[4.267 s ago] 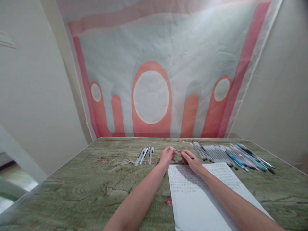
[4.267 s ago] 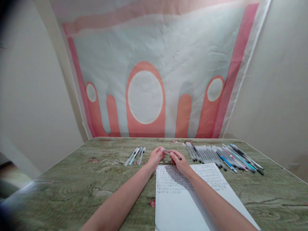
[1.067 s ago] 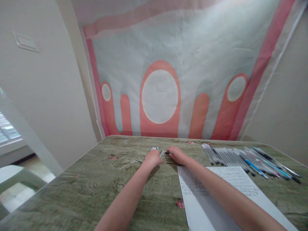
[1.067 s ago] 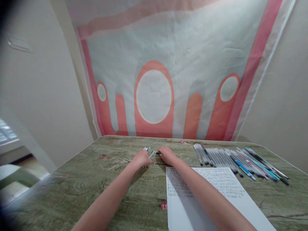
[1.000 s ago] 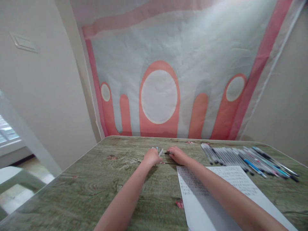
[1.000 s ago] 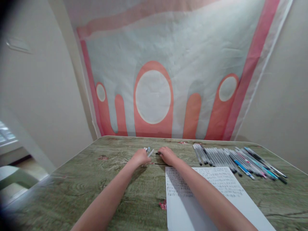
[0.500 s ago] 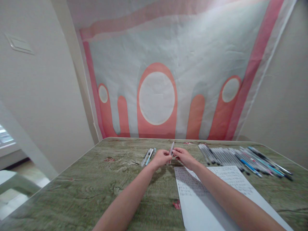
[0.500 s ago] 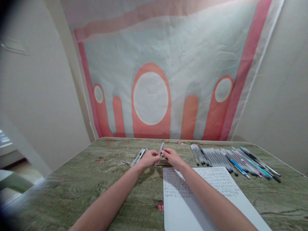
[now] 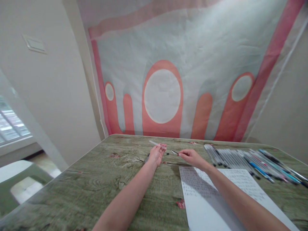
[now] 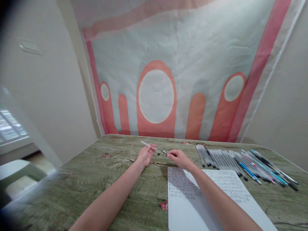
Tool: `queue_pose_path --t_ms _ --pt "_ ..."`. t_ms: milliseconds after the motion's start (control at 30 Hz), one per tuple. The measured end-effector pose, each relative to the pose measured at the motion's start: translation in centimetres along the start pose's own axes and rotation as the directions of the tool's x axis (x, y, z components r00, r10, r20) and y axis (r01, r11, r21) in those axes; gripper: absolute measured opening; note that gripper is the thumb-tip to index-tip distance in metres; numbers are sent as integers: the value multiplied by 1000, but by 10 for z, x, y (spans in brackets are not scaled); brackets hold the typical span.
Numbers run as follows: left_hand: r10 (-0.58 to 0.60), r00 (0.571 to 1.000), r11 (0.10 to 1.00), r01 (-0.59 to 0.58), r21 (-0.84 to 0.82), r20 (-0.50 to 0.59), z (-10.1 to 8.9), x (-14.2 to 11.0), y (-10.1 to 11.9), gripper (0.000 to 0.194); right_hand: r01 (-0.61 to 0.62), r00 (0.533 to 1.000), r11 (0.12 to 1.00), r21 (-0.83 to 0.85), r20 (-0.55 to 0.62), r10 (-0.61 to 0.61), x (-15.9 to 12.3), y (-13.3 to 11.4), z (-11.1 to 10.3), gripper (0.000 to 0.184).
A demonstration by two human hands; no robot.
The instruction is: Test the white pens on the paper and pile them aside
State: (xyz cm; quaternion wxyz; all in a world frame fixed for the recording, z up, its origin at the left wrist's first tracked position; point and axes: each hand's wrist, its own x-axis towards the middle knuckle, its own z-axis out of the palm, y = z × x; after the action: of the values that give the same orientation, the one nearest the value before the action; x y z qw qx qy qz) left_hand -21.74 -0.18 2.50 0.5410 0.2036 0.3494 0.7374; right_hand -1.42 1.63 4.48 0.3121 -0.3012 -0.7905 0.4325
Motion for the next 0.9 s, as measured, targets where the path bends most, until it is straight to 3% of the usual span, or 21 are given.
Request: queue_pose_path --t_ms 167,433,600,733,833,900 --pt "-47 999 998 47 -36 -3 4 -3 -3 5 13 999 1000 -13 45 -13 2 0 3 32" --pt "-142 989 989 143 -22 51 14 -15 -7 4 29 1000 999 -37 -2 -29 5 8 4 30" --pt "-211 974 977 208 37 83 19 -26 -10 7 34 976 996 -86 -211 -52 13 5 8 33" --pt "-297 947 955 292 53 120 25 -35 -13 8 50 938 989 -136 -333 -94 27 -14 13 37" --pt "-343 927 938 347 -1 148 30 -37 -10 8 52 932 999 -10 -359 -52 39 -28 12 49" --pt "-324 936 940 334 -66 137 31 -34 -2 9 39 937 995 87 -349 -7 47 -32 11 56"
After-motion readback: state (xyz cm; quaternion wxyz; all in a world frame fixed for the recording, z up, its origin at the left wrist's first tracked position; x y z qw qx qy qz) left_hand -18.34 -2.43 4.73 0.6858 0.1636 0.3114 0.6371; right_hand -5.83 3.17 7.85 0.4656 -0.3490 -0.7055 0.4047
